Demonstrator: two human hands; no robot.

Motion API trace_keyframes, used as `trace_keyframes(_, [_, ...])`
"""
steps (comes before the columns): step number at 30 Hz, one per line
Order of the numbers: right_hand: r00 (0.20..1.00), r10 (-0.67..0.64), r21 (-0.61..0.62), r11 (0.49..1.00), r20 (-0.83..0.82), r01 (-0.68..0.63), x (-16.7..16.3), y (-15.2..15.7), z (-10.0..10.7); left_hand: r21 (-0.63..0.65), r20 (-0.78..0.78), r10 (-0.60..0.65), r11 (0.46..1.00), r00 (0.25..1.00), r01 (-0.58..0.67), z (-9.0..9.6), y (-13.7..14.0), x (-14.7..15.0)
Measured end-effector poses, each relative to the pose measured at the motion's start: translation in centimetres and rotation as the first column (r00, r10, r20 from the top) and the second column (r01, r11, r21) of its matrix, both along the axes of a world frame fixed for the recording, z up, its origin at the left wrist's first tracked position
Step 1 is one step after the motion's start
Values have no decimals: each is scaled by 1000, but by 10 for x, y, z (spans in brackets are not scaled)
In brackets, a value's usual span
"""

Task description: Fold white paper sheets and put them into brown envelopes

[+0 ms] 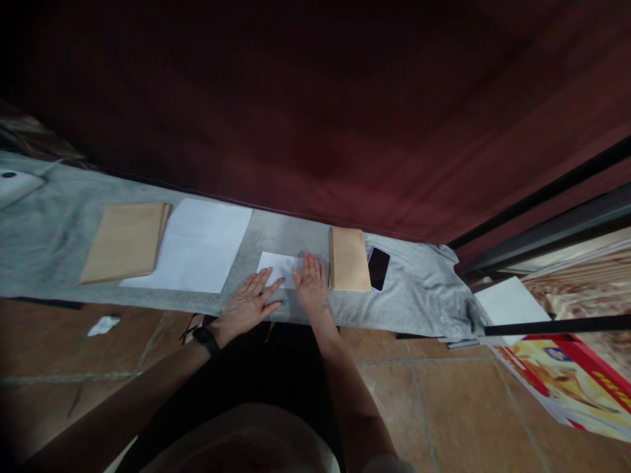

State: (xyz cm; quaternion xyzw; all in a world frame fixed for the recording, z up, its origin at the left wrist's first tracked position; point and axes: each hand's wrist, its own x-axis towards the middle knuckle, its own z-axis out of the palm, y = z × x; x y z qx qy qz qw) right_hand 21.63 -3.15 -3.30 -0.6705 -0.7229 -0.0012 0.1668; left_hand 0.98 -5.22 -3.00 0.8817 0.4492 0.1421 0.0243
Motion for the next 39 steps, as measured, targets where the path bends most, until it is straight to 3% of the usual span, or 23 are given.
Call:
trace_keyframes(3, [994,113,-17,993,8,-113,-7,-29,1,2,-12,-1,1000,1000,1,0,0,-1])
trace_keyframes(7, [987,159,-60,985,0,-159,-10,-51,0,-2,-25,22,1000,999,-22,3,-1,2])
trace_keyframes(12, [990,144,-79,987,3,-143,-9,-52,3,-46,-15,115,992,993,-116,8,0,26])
trace_keyframes(17, [980,191,-92,978,55,-186,-8,-51,1,-161,40,14,987,999,-7,8,12,60])
trace_keyframes(20, [981,185,-81,980,66,-179,-9,-51,-1,-203,40,43,979,998,-34,4,22,68])
trace_keyframes(29, [991,133,-45,990,8,-133,-12,-50,0,-107,3,181,978,984,-179,-6,45,44])
trace_keyframes(39, [999,48,-4,999,-1,-48,-14,-53,-4,-52,0,288,956,958,-287,-12,43,18])
